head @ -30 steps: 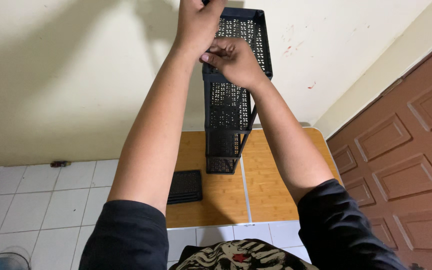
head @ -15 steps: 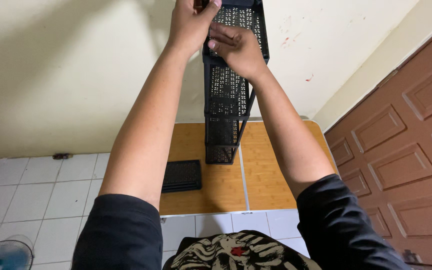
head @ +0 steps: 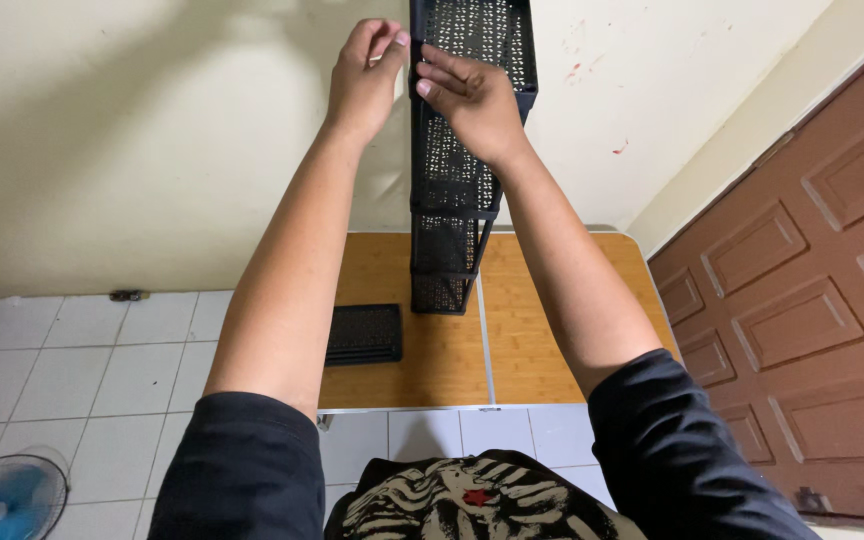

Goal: The person assembles a black perforated plastic shelving unit on a wooden table. They insert vertical poles into the base, then place perforated trays onto the frame, adjusting them to fit securely. The person continues adding trays and poles to build the structure layer by layer.

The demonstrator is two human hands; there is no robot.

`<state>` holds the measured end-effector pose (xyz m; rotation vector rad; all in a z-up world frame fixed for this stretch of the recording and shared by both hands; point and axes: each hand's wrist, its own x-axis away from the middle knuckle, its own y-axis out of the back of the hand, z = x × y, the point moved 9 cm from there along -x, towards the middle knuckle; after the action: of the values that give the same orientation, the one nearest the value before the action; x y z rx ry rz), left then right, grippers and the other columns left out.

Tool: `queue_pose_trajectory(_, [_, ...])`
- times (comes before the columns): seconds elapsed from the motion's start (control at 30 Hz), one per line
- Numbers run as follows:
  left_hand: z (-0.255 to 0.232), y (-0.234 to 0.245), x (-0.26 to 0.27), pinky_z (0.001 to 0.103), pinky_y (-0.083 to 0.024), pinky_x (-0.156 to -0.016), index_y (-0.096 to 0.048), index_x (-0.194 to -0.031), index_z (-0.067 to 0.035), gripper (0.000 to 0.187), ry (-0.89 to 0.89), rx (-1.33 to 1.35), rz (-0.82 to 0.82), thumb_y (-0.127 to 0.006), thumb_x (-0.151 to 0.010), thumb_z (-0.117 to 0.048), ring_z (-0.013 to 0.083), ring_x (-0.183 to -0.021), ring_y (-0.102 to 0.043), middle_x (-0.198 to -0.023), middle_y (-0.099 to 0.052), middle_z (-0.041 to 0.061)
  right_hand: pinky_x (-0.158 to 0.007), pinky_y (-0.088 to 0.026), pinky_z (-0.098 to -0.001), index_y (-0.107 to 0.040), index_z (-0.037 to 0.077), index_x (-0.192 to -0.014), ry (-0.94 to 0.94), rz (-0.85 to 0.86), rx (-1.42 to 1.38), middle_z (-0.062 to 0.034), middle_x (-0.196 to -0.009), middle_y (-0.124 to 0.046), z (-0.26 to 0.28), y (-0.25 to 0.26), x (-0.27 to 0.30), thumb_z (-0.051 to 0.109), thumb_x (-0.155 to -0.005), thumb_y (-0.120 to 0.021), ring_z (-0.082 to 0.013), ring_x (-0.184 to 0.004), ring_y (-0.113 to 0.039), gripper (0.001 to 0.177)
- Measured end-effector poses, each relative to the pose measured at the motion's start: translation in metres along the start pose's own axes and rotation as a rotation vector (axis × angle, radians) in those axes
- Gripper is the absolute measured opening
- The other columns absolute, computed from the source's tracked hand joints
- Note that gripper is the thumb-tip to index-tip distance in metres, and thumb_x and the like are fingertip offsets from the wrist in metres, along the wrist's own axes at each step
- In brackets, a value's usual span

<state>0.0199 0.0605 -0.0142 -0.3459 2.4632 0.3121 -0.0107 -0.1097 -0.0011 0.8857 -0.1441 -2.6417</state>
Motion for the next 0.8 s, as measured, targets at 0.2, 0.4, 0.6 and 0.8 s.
queue_pose_trajectory(0.2, [0.019, 0.021, 0.034, 0.033, -0.052, -0.099, -0.064, -0.121, -0.008, 0.036, 0.135, -0.025, -0.008, -0.06, -0.103, -0.039, 0.0178, -0.114, -0.07, -0.119, -0.076, 0.008, -0.102, -0.054, -0.0315, -0.057, -0.002, -0.141, -0.087, 0.055, -0.035, -0.0198, -0.134, -0.069, -0.02, -0.029, 0.017, 0.008, -0.097, -0.072, -0.0219, -0.128, -0.066, 0.047])
queue_pose_trajectory(0.4, [0.043, 0.053, 0.072, 0.034, -0.05, -0.101, -0.063, -0.123, -0.008, 0.038, 0.226, -0.051, -0.046, -0.059, -0.103, -0.039, 0.0195, -0.117, -0.067, -0.123, -0.073, 0.009, -0.114, -0.048, -0.0345, -0.047, -0.006, -0.147, -0.119, 0.15, -0.007, -0.0248, -0.146, -0.057, -0.044, -0.066, 0.033, 0.014, -0.098, -0.073, -0.0276, -0.141, -0.053, 0.059])
queue_pose_trajectory(0.6, [0.072, 0.093, 0.101, 0.034, -0.05, -0.102, -0.062, -0.124, -0.006, 0.041, 0.308, -0.079, -0.083, -0.058, -0.103, -0.041, 0.0206, -0.118, -0.068, -0.125, -0.072, 0.01, -0.115, -0.048, -0.0345, -0.038, -0.005, -0.152, -0.275, 0.234, -0.036, -0.0272, -0.152, -0.049, -0.076, -0.103, 0.048, 0.017, -0.097, -0.072, -0.0295, -0.144, -0.049, 0.068])
queue_pose_trajectory(0.8, [0.097, 0.135, 0.132, 0.034, -0.049, -0.1, -0.061, -0.125, -0.008, 0.042, 0.471, -0.1, -0.112, -0.056, -0.102, -0.043, 0.0195, -0.116, -0.066, -0.123, -0.073, 0.009, -0.112, -0.049, -0.0353, -0.036, -0.003, -0.153, -0.398, 0.228, -0.035, -0.0262, -0.154, -0.046, -0.095, -0.128, 0.057, 0.023, -0.096, -0.07, -0.0298, -0.142, -0.051, 0.071])
